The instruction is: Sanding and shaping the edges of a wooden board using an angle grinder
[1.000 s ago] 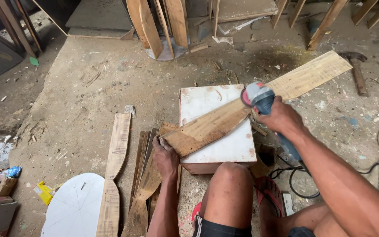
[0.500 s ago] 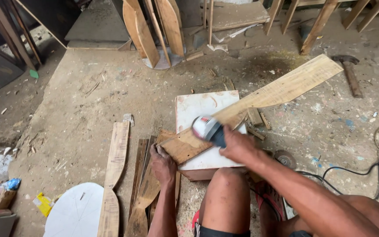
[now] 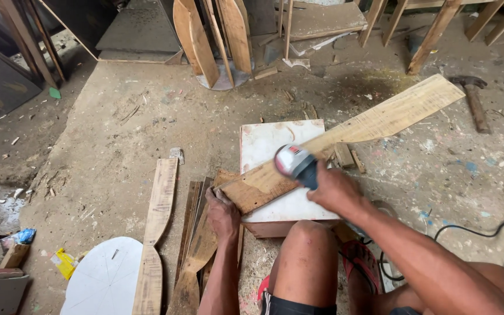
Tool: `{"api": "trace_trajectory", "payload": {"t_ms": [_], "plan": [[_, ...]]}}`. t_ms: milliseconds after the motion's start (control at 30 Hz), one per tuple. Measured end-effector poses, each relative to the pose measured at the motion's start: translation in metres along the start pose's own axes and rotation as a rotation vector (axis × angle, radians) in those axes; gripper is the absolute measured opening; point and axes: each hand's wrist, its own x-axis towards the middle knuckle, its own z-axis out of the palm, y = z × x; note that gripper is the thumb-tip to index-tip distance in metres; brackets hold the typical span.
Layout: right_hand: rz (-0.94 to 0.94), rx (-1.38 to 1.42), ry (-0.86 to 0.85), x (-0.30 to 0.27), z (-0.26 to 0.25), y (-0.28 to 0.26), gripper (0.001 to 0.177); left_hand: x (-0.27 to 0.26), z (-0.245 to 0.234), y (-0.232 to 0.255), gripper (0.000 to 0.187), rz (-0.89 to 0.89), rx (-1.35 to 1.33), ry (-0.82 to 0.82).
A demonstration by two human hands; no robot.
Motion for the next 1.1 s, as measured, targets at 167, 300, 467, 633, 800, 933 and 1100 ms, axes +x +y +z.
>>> {"api": "trace_trajectory", "payload": {"t_ms": [167,300,467,633,800,933,1100], "plan": [[-0.212,-0.112,-0.089,-0.018,0.02,-0.006,0.088,-0.012,-0.013,0.015,0.049,-0.01,0.004,-0.012],[-0.149,-0.139,-0.068,-0.016,-0.004,0.016,0.081,-0.014,-0.019,0.022,0.05,0.007,-0.007,-0.04],[0.078,0.038,0.124,-0.005,-0.055,0.048,0.065,-0.009,-0.011,0.015,0.046,-0.001,0.029,-0.072],[0.068,0.028,0.156,-0.014,-0.056,0.046,0.068,-0.005,-0.016,0.017,0.046,-0.002,0.001,-0.078],[-0.046,-0.03,0.052,-0.016,0.002,0.031,0.075,-0.009,-0.015,0.016,0.046,-0.006,0.003,-0.085],[-0.204,-0.151,-0.003,-0.024,0.024,0.013,0.087,-0.016,-0.026,0.024,0.046,-0.03,0.024,-0.099],[-0.146,-0.169,-0.04,-0.013,0.011,0.042,0.09,0.004,-0.012,0.008,0.046,-0.032,0.039,-0.098]]}}
